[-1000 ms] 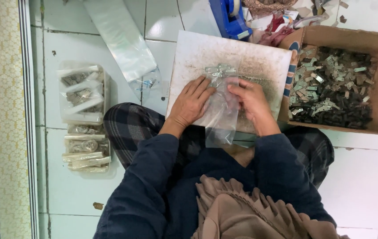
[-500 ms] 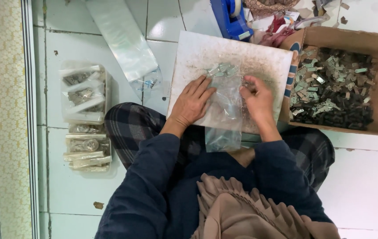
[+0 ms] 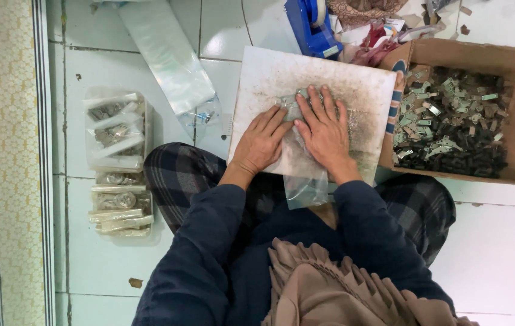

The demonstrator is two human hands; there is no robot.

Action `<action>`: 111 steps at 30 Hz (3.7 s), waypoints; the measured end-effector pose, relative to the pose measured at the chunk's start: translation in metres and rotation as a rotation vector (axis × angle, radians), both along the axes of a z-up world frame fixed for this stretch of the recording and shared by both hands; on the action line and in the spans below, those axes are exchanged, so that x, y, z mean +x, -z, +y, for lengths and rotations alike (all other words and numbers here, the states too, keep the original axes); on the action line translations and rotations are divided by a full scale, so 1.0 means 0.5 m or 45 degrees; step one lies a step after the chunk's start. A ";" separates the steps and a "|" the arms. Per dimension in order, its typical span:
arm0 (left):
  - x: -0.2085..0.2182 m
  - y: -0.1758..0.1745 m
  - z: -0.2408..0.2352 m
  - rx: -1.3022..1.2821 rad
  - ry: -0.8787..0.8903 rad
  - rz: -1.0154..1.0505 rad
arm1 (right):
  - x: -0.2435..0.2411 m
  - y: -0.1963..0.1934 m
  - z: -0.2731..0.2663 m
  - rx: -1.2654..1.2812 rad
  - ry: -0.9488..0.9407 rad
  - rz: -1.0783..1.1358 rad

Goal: The person picks up small metal pieces from a box by hand, places them into a clear plastic bag, and then presses down on the bag to flatten it.

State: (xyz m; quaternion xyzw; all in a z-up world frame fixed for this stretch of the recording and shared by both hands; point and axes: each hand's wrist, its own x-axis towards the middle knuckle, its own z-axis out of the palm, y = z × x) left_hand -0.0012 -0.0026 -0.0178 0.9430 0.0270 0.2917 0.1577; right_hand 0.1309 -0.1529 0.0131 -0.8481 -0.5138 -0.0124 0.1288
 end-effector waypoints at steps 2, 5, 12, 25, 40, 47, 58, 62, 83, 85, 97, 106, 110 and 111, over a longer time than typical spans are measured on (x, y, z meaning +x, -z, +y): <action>-0.004 -0.006 -0.003 -0.013 -0.004 0.002 | -0.004 -0.001 -0.001 -0.008 -0.002 0.010; 0.002 -0.010 0.000 -0.016 -0.004 -0.007 | -0.001 0.001 0.001 0.003 0.002 -0.008; 0.000 -0.004 -0.001 -0.016 -0.002 0.009 | -0.001 0.013 -0.004 -0.006 0.037 -0.067; 0.002 0.007 -0.003 0.047 -0.031 0.011 | -0.002 0.006 0.015 -0.063 0.095 -0.004; -0.004 0.004 -0.002 -0.053 -0.020 -0.044 | 0.021 0.020 -0.086 -0.157 0.085 0.047; 0.004 -0.017 -0.001 0.068 -0.036 -0.025 | 0.005 0.014 -0.105 -0.059 0.145 0.004; 0.011 0.020 -0.008 0.193 -0.056 0.122 | -0.005 0.013 -0.104 -0.107 0.070 0.020; 0.015 0.032 -0.004 0.226 -0.044 0.132 | -0.004 0.017 -0.097 -0.074 0.081 -0.014; 0.015 0.042 -0.007 0.212 -0.046 0.225 | -0.002 0.013 -0.075 -0.023 0.086 -0.107; 0.014 0.041 -0.007 0.210 -0.042 0.229 | -0.003 0.010 -0.075 -0.027 0.080 -0.107; 0.014 0.042 -0.013 0.193 -0.171 0.325 | -0.005 0.012 -0.080 -0.070 0.102 -0.022; 0.015 0.044 -0.013 0.183 -0.166 0.285 | -0.008 0.004 -0.078 -0.101 0.113 -0.010; 0.015 0.045 -0.012 0.187 -0.170 0.266 | -0.007 0.008 -0.079 -0.094 0.110 -0.012; 0.015 0.045 -0.012 0.184 -0.167 0.255 | -0.007 0.010 -0.080 -0.097 0.112 -0.018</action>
